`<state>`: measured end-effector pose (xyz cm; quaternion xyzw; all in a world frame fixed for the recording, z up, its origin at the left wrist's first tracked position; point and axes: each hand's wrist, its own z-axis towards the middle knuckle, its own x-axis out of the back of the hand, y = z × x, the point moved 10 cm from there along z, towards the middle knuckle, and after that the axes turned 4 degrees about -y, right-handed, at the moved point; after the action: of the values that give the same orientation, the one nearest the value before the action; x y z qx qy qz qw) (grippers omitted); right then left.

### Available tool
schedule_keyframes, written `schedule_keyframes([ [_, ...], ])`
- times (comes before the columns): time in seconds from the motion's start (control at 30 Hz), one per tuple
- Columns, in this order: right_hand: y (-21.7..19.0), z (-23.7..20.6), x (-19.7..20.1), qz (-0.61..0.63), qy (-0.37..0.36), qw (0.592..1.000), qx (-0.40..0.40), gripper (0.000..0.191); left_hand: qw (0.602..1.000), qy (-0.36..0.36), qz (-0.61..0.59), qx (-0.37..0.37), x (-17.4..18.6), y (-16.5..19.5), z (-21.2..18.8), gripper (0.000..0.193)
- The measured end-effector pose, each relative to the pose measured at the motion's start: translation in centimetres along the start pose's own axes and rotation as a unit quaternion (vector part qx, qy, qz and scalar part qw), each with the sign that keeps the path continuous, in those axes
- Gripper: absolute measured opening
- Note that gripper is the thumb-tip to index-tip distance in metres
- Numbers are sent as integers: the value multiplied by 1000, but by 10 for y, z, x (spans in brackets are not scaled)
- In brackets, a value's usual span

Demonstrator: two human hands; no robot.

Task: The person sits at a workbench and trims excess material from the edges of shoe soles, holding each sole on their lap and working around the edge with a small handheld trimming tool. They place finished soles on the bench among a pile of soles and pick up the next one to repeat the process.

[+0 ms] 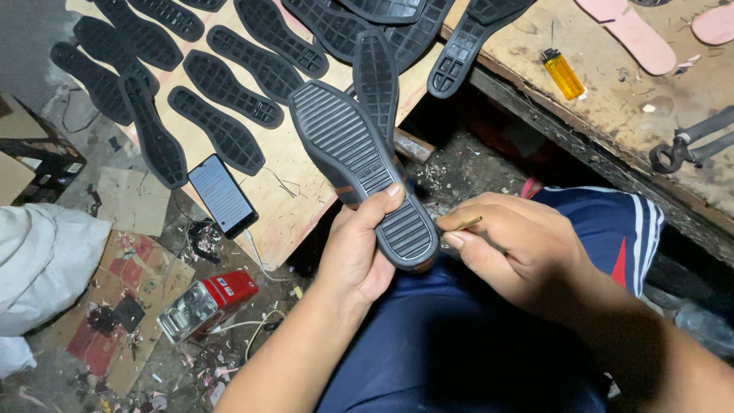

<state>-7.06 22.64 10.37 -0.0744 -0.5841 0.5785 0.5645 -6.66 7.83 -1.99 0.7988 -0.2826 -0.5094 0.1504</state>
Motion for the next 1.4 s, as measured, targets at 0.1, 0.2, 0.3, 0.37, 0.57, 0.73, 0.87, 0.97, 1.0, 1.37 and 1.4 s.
schedule_keyframes([
  [0.1,3,-3,2,-6,12,1000,-8,12,1000,4,-9,0,0,-1,2,22],
  [0.2,5,-8,2,-1,15,1000,-16,11,1000,5,-8,3,-2,0,3,19],
  [0.3,6,-12,0,3,19,999,-27,12,1000,3,-9,-6,-5,3,3,20],
  [0.37,9,-14,-1,7,18,999,-37,13,1000,5,-6,-7,-7,4,4,20],
  [0.57,20,-21,-2,8,8,996,-87,15,1000,16,-5,-10,-8,7,3,21],
  [0.73,24,-25,-6,4,-1,995,-98,16,1000,8,-9,-11,-6,6,5,17],
  [0.87,20,-24,-8,-14,12,997,-70,16,1000,0,-25,-11,-4,5,6,16],
  [0.97,21,-23,-11,-15,11,998,-64,16,999,10,-22,-27,-3,6,7,17],
  [1.0,21,-23,-13,-18,2,998,-67,16,999,12,-20,-36,-3,7,7,17],
  [1.37,10,-19,-21,-24,-12,999,-20,18,997,31,-5,-66,-5,13,9,23],
  [1.4,7,-18,-22,-28,-18,999,0,18,997,26,-6,-74,-6,14,9,23],
])
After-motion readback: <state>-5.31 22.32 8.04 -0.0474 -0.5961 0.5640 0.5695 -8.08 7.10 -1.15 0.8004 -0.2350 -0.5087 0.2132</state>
